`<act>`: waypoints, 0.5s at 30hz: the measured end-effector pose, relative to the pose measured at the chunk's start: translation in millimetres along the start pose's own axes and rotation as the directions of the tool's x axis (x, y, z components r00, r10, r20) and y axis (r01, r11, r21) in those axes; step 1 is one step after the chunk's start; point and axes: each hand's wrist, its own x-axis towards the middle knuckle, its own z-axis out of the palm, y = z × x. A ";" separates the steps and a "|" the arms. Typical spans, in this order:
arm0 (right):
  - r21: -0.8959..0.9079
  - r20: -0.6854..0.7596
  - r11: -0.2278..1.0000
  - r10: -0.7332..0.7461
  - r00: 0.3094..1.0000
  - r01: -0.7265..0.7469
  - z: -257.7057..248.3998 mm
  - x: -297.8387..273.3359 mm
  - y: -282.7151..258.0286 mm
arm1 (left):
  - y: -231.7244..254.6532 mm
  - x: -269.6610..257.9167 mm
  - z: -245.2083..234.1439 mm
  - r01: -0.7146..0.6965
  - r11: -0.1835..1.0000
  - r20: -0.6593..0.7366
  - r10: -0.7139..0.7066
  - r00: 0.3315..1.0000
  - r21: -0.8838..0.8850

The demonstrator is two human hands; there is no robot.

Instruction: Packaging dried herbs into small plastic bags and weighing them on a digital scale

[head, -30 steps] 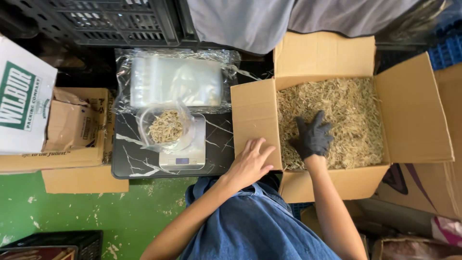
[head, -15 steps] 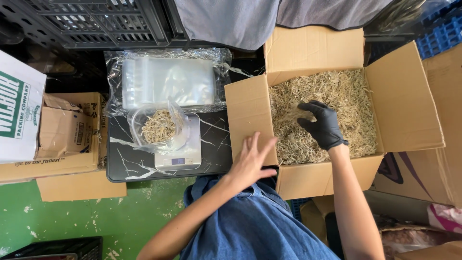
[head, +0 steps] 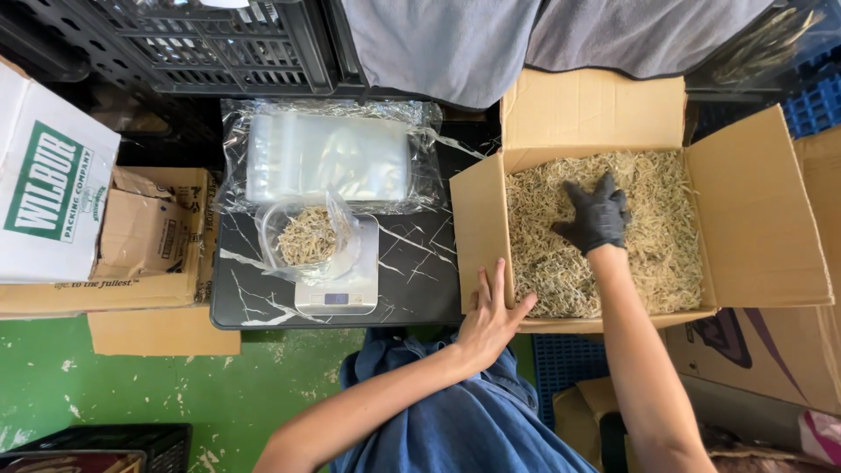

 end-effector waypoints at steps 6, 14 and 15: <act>-0.222 -0.154 0.960 -0.207 0.966 0.170 102.4 54.0 46.7 | 2.7 1.0 -11.3 0.064 0.995 0.077 -0.058 0.995 -0.079; 0.381 -0.012 0.884 -0.291 0.957 0.273 -15.9 1.4 30.4 | 8.2 7.5 -8.4 0.272 0.946 0.273 -0.219 0.937 -0.176; 0.433 0.012 0.860 -0.305 0.952 0.270 -28.2 -7.4 24.6 | 10.9 9.8 -9.2 0.348 0.897 0.312 -0.260 0.914 -0.272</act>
